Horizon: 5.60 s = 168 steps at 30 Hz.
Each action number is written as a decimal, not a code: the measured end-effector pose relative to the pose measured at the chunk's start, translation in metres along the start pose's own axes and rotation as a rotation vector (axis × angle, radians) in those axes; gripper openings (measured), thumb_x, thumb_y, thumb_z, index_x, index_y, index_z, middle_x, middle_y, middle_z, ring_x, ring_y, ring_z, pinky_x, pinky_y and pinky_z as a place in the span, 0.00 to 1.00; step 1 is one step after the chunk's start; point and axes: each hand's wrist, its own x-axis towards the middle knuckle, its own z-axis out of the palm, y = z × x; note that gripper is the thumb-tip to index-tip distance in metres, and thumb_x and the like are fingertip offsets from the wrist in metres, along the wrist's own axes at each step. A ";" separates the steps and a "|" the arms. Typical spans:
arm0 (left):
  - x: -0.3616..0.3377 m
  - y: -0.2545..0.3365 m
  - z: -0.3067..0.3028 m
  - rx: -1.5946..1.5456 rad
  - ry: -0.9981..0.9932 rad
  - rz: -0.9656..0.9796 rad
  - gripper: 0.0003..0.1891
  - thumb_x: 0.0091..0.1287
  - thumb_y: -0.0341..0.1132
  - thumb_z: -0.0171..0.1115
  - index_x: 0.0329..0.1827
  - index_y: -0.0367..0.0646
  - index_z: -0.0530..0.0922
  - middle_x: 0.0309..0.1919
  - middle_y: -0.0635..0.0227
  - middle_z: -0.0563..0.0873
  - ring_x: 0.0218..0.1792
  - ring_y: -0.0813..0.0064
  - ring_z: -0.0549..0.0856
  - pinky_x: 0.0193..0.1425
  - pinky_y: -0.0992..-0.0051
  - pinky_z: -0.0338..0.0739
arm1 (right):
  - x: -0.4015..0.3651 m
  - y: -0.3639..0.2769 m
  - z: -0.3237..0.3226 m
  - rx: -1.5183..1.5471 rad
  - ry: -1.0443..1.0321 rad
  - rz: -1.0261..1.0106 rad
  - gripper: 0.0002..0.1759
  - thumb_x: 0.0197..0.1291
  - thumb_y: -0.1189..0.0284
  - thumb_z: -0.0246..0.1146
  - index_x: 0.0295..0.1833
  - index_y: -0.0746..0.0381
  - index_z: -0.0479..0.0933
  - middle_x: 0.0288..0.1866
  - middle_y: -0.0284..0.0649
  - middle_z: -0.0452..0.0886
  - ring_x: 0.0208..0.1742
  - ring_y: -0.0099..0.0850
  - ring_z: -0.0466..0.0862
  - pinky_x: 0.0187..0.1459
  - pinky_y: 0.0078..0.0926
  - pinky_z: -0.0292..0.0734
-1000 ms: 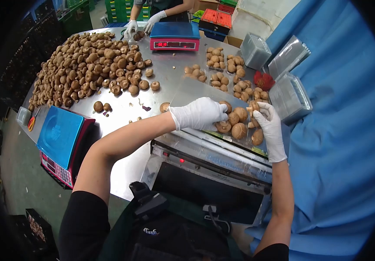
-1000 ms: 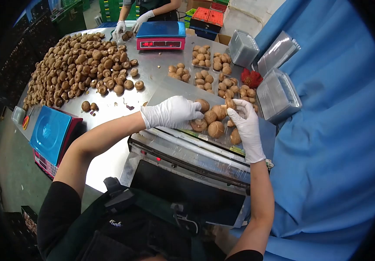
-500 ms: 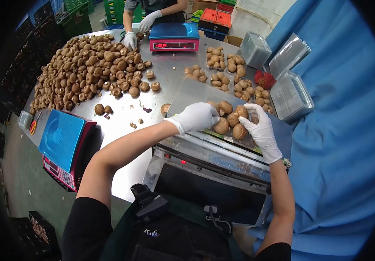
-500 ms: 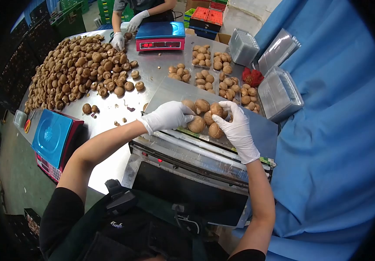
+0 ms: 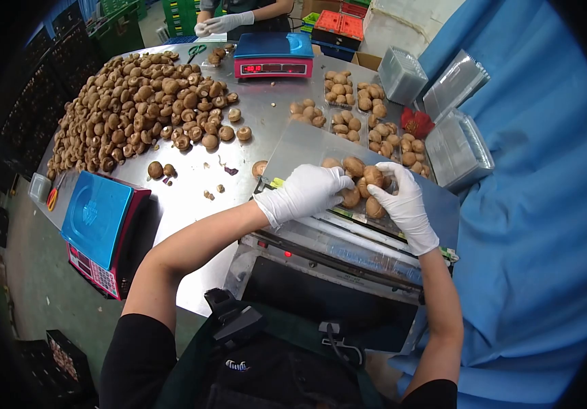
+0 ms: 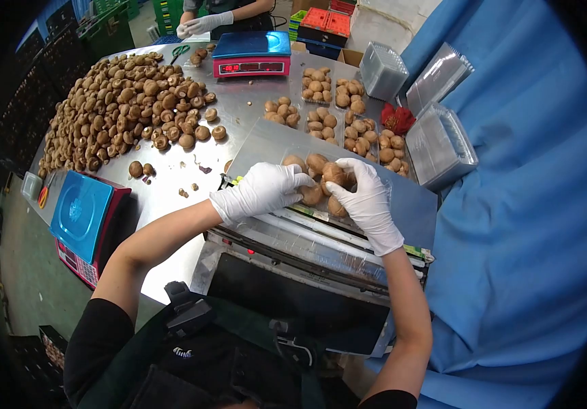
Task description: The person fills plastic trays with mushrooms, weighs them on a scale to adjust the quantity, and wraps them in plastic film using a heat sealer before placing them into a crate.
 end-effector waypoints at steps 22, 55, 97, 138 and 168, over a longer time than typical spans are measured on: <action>0.000 -0.002 -0.007 -0.081 0.166 0.048 0.21 0.55 0.35 0.64 0.54 0.45 0.75 0.43 0.61 0.78 0.45 0.60 0.77 0.49 0.66 0.73 | -0.003 0.042 -0.061 0.023 -0.018 0.050 0.22 0.57 0.77 0.58 0.59 0.61 0.70 0.54 0.41 0.75 0.56 0.32 0.74 0.57 0.26 0.68; -0.042 0.027 -0.041 -0.696 0.266 -0.299 0.24 0.62 0.45 0.61 0.59 0.46 0.72 0.48 0.59 0.78 0.49 0.64 0.79 0.52 0.69 0.74 | 0.000 -0.026 -0.050 0.033 0.017 -0.011 0.19 0.52 0.77 0.64 0.51 0.66 0.74 0.44 0.39 0.77 0.46 0.29 0.77 0.49 0.24 0.70; -0.781 -0.261 -0.231 -0.796 1.569 -1.774 0.36 0.65 0.51 0.54 0.69 0.37 0.56 0.67 0.49 0.59 0.61 0.61 0.71 0.57 0.70 0.71 | 0.369 -0.164 0.473 0.450 -0.269 0.001 0.30 0.56 0.58 0.64 0.60 0.64 0.69 0.52 0.42 0.77 0.53 0.38 0.78 0.51 0.29 0.73; -0.001 -0.007 -0.021 -0.180 0.098 -0.117 0.30 0.61 0.47 0.59 0.65 0.47 0.65 0.64 0.49 0.65 0.64 0.50 0.65 0.66 0.64 0.63 | -0.018 0.039 -0.024 -0.350 0.040 0.395 0.25 0.52 0.57 0.64 0.51 0.60 0.75 0.43 0.51 0.80 0.47 0.45 0.79 0.49 0.37 0.73; 0.004 -0.051 -0.010 -0.306 -0.239 -0.699 0.16 0.66 0.40 0.53 0.47 0.35 0.74 0.29 0.61 0.85 0.28 0.71 0.84 0.33 0.73 0.77 | -0.049 0.094 -0.047 0.161 0.093 0.650 0.11 0.62 0.70 0.55 0.33 0.66 0.78 0.21 0.32 0.75 0.21 0.19 0.73 0.25 0.18 0.68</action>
